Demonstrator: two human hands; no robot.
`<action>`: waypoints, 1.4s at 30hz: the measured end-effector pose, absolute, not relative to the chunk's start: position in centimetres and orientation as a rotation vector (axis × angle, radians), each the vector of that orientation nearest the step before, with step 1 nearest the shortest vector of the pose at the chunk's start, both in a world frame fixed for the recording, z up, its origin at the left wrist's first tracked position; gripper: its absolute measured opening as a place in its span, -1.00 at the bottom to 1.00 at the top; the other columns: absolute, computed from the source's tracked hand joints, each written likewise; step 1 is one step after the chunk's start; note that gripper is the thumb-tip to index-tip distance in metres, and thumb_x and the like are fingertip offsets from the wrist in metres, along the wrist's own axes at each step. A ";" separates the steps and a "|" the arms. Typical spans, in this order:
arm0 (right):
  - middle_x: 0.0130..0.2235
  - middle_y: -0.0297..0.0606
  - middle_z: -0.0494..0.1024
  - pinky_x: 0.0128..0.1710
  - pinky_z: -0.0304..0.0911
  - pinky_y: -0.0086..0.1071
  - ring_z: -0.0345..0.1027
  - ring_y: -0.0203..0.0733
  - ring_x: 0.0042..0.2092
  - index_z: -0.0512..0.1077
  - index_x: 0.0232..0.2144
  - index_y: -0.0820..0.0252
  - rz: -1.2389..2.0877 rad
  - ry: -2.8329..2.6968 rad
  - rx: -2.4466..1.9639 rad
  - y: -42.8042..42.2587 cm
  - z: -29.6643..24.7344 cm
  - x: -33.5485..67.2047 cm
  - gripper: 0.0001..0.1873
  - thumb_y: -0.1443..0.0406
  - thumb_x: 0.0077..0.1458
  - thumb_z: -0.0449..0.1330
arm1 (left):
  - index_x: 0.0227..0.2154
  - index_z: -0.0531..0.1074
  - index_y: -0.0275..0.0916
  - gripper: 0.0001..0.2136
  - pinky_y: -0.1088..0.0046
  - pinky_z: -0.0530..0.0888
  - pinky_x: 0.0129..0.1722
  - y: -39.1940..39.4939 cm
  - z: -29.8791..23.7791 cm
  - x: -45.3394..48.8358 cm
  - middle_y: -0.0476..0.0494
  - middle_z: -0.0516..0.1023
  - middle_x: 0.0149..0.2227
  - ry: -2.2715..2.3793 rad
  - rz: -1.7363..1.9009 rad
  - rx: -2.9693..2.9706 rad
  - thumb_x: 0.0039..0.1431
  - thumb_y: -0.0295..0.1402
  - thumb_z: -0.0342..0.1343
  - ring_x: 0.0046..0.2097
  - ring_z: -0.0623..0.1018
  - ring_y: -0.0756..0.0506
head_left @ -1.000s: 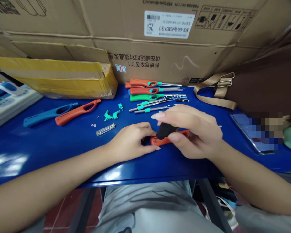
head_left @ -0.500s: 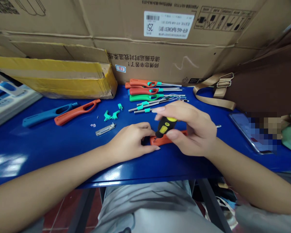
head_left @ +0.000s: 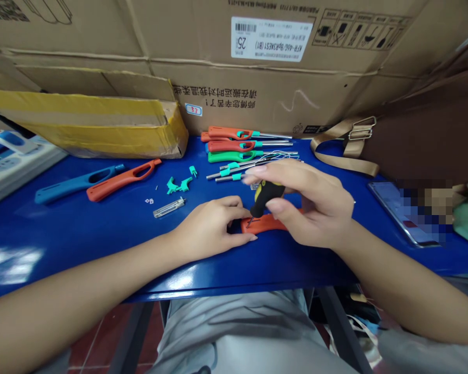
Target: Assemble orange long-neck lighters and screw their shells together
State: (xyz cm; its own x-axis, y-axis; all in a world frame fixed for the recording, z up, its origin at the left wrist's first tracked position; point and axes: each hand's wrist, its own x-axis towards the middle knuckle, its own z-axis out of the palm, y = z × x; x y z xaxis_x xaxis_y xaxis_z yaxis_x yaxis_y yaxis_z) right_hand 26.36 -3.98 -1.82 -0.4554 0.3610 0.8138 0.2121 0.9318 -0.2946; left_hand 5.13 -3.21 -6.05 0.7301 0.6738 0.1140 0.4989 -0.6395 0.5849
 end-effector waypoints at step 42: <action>-0.21 -0.29 0.62 -0.19 0.51 -0.29 0.49 -0.22 -0.20 0.48 0.07 0.05 0.094 -2.051 -0.409 -4.0 -1.8 26.0 -0.66 0.18 0.27 0.27 | -0.18 0.60 -0.19 -0.82 0.38 0.51 -0.17 -3.2 -6.3 5.2 -0.11 0.58 -0.16 0.878 0.468 2.410 0.24 -0.23 0.25 -0.17 0.58 -0.10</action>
State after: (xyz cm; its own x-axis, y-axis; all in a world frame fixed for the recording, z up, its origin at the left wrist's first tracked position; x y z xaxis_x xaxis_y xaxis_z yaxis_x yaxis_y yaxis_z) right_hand 25.99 -3.97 -1.85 -0.4415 0.3260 0.8359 0.2483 0.9397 -0.2353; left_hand 5.17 -3.21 -6.25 0.7290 0.6706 0.1376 0.4878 -0.6498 0.5830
